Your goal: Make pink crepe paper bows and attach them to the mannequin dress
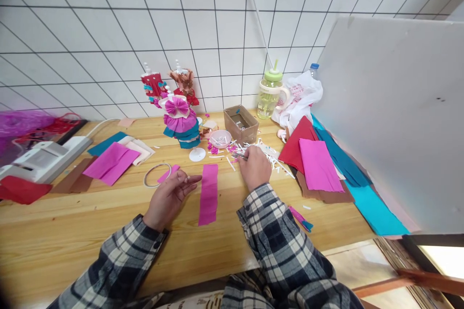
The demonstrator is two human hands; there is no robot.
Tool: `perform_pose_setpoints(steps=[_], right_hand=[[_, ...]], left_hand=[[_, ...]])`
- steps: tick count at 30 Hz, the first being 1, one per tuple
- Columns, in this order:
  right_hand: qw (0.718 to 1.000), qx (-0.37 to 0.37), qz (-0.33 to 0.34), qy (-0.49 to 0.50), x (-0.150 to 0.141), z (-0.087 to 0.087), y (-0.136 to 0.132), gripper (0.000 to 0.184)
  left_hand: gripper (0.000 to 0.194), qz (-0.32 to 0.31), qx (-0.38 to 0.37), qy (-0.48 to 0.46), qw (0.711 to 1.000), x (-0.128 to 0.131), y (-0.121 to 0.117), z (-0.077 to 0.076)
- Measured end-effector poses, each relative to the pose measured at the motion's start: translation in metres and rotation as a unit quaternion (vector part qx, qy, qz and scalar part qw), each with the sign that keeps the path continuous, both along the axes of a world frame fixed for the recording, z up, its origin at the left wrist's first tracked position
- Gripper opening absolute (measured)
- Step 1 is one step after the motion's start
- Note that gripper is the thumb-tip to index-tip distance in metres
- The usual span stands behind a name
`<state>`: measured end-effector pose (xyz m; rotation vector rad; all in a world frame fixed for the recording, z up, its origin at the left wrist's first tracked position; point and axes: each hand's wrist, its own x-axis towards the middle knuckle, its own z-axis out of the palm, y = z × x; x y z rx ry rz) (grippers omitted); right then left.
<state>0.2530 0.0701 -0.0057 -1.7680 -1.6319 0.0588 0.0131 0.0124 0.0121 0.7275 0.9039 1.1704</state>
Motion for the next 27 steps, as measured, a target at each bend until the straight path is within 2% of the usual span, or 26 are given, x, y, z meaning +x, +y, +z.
perform_pose_setpoints(steps=[1, 3, 6, 9, 12, 16, 20, 27], right_hand=[[1.0, 0.016, 0.012, 0.017, -0.001, 0.001, 0.0, 0.022], [0.993, 0.049, 0.09, 0.059, -0.007, 0.004, -0.002, 0.03], [0.961, 0.057, 0.246, 0.114, -0.028, 0.008, -0.013, 0.016], [0.927, 0.046, 0.327, 0.178, -0.05, 0.011, -0.027, 0.018], [0.905, 0.059, 0.381, 0.179, -0.06, 0.012, -0.035, 0.02], [0.902, 0.079, 0.39, 0.166, -0.057, 0.014, -0.037, 0.018], [0.918, 0.071, 0.361, 0.15, -0.058, 0.015, -0.038, 0.02], [0.936, 0.113, 0.314, 0.109, -0.063, 0.015, -0.044, 0.012]], left_hand=[[0.016, -0.008, 0.011, 0.012, 1.0, 0.0, -0.001, 0.0], [0.016, -0.02, 0.042, 0.052, 0.998, -0.001, -0.002, 0.0], [0.016, -0.031, 0.125, 0.155, 0.979, -0.004, -0.003, 0.0], [0.015, -0.057, 0.213, 0.245, 0.944, -0.007, -0.005, 0.0], [0.017, -0.092, 0.237, 0.269, 0.929, -0.01, -0.006, 0.0], [0.018, -0.081, 0.204, 0.212, 0.952, -0.008, -0.004, -0.004], [0.016, -0.064, 0.156, 0.145, 0.975, -0.004, -0.002, -0.006], [0.019, -0.039, 0.111, 0.12, 0.986, 0.0, -0.002, -0.005]])
